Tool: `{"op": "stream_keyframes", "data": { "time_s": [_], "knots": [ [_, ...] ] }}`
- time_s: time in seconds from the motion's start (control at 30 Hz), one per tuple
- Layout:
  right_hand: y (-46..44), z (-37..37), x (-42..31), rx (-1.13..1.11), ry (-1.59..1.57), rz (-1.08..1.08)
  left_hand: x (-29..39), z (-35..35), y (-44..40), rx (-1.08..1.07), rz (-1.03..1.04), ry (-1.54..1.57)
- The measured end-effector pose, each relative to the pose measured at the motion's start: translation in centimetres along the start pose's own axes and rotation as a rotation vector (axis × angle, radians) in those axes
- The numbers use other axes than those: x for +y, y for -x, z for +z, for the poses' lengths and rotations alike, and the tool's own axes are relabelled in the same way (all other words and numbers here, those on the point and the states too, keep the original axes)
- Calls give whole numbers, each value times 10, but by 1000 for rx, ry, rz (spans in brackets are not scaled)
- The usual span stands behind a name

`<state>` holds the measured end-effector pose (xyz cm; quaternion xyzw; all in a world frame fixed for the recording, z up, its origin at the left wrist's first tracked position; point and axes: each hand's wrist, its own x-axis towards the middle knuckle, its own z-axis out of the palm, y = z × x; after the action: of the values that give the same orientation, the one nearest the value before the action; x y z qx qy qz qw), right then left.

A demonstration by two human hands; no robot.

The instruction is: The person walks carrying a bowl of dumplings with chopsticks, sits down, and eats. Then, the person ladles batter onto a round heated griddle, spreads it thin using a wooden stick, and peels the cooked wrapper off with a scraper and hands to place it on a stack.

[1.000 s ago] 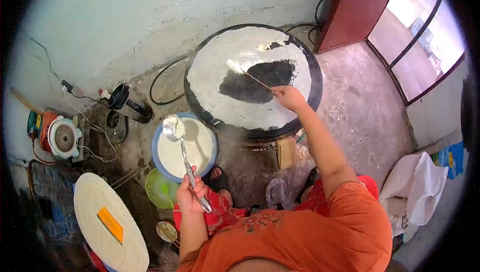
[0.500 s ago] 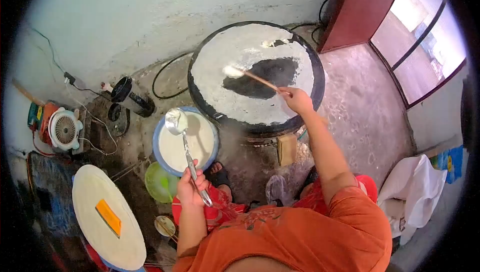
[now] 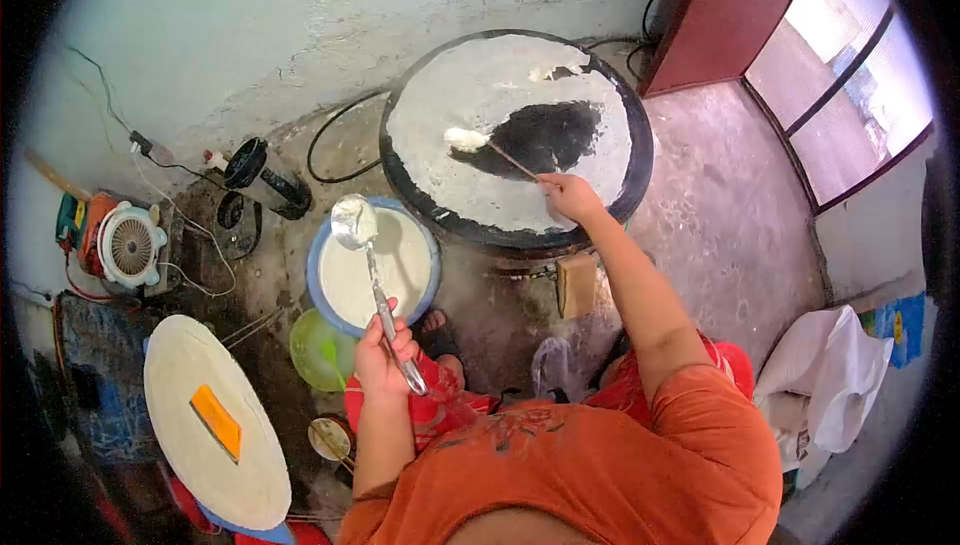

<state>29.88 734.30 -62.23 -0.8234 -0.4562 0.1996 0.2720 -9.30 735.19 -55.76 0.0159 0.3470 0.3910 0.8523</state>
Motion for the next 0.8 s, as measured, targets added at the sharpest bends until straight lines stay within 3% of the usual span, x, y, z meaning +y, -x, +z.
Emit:
{"op": "stream_keyframes", "data": {
  "time_s": [0.13,0.17,0.23,0.27,0.33,0.4,0.47,0.5,0.67,0.8],
  "knots": [
    [18,-54,-38,-173,236,4,2,-1,4,6,-40,40],
    [29,-75,-54,-182,320,92,2,-3,5,7,-42,38],
    [56,-99,-67,-13,366,69,2,-8,6,11,-41,44],
    [64,-91,-66,-12,366,72,2,-9,6,10,-44,43],
    [76,-58,-66,326,483,0,2,-8,5,3,-12,25],
    [82,-4,-64,301,537,-179,2,-8,3,-1,-24,39],
    [92,34,-85,57,628,-208,2,-11,4,-36,-65,90],
    [96,58,-77,116,638,-316,2,-9,6,-34,-65,85],
    [89,28,-43,223,759,-171,1,-9,8,-4,-73,90],
    [87,13,-47,286,398,31,5,-16,2,-8,-62,86]
  ]
}}
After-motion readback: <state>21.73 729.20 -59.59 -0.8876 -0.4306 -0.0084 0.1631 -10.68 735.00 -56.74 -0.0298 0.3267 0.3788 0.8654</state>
